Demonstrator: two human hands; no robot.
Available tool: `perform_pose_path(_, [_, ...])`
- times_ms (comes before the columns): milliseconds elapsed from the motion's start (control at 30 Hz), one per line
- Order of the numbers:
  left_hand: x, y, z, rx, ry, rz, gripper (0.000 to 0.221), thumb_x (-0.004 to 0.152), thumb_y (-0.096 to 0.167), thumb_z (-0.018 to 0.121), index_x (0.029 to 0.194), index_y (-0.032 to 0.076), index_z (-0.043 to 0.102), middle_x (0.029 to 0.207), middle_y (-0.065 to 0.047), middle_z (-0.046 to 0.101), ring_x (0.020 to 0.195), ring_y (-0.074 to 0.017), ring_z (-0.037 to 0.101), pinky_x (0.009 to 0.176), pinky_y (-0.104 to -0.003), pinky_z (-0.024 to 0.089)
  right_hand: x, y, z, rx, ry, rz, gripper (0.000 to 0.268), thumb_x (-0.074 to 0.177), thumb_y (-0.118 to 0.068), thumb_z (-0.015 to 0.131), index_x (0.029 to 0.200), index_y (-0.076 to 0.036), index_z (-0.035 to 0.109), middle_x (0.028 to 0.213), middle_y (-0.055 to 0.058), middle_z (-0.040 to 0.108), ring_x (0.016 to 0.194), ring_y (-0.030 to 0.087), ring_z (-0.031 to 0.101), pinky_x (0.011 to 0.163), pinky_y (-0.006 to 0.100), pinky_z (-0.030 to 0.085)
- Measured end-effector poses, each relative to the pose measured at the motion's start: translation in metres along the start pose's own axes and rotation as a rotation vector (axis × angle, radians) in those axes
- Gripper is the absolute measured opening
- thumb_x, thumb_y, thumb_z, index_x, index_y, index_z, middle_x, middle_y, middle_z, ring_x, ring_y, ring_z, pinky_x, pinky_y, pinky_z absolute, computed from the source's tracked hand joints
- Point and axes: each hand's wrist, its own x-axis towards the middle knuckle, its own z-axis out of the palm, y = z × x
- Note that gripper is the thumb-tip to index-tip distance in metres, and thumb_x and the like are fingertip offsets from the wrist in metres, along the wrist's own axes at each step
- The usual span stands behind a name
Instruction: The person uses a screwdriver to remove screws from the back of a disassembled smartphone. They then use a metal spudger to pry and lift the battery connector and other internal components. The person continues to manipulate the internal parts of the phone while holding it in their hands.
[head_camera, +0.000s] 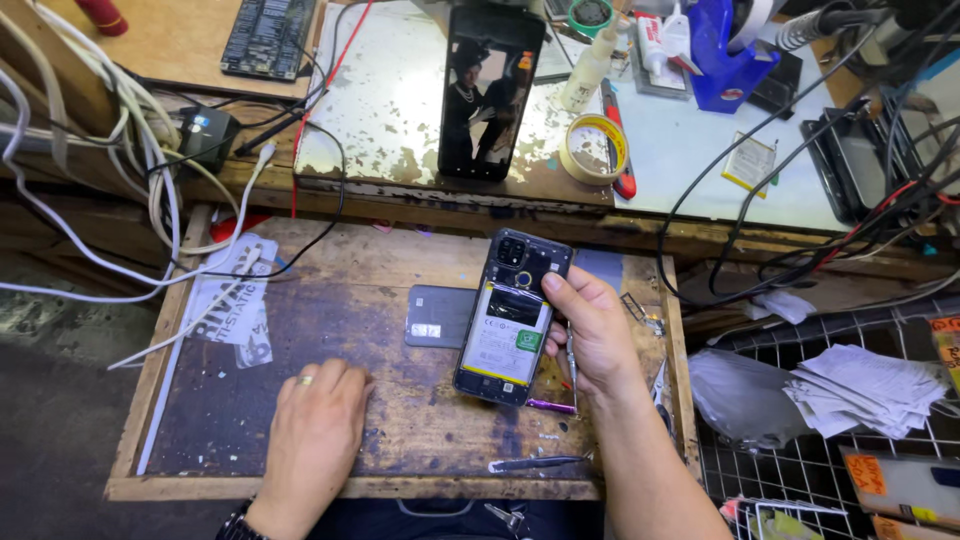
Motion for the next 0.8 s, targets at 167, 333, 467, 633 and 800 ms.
perform_pose_path(167, [-0.014, -0.025, 0.025, 0.042, 0.039, -0.031, 0.012, 0.089, 0.014, 0.063, 0.088, 0.003, 0.065, 0.086, -0.015, 0.064, 0.086, -0.0349, 0.062, 0.077, -0.048, 0.049, -0.004, 0.003, -0.004, 0.006, 0.017, 0.004, 0.018, 0.102, -0.017, 0.063, 0.108, -0.002, 0.070, 0.075, -0.001, 0.066, 0.049, 0.001, 0.045, 0.042, 0.018, 0.041])
perform_pose_path(333, [-0.097, -0.144, 0.030, 0.201, 0.375, -0.336, 0.011, 0.105, 0.017, 0.066, 0.107, 0.007, 0.065, 0.100, -0.014, 0.066, 0.091, -0.0328, 0.066, 0.081, -0.043, 0.054, -0.004, 0.005, -0.012, 0.008, -0.020, -0.043, 0.018, 0.106, -0.018, 0.063, 0.106, -0.001, 0.069, 0.075, -0.002, 0.063, 0.052, 0.002, 0.047, 0.045, 0.019, 0.042])
perform_pose_path(467, [-0.141, -0.208, 0.021, 0.279, 0.478, -0.461, 0.032, 0.092, 0.002, 0.053, 0.123, 0.002, 0.058, 0.112, -0.013, 0.058, 0.101, -0.0264, 0.062, 0.094, -0.036, 0.053, 0.000, 0.002, -0.008, -0.012, 0.018, -0.033, 0.018, 0.102, -0.018, 0.063, 0.106, -0.002, 0.071, 0.074, -0.001, 0.065, 0.049, 0.002, 0.046, 0.043, 0.019, 0.041])
perform_pose_path(633, [-0.145, -0.131, 0.011, 0.291, 0.449, -0.280, 0.027, 0.090, 0.005, 0.068, 0.116, 0.008, 0.069, 0.120, -0.010, 0.067, 0.114, -0.0309, 0.064, 0.102, -0.043, 0.054, -0.004, 0.007, -0.003, -0.047, 0.021, -0.020, 0.017, 0.104, -0.018, 0.063, 0.103, -0.002, 0.069, 0.074, -0.001, 0.065, 0.050, 0.002, 0.045, 0.044, 0.019, 0.040])
perform_pose_path(800, [-0.096, -0.037, -0.001, 0.035, 0.193, 0.015, 0.033, 0.079, 0.021, 0.074, 0.109, 0.008, 0.074, 0.113, -0.009, 0.067, 0.105, -0.0289, 0.064, 0.093, -0.047, 0.049, -0.002, 0.006, -0.006, -0.036, 0.008, -0.025, 0.018, 0.103, -0.019, 0.062, 0.105, -0.003, 0.070, 0.073, -0.002, 0.064, 0.050, 0.001, 0.046, 0.044, 0.019, 0.041])
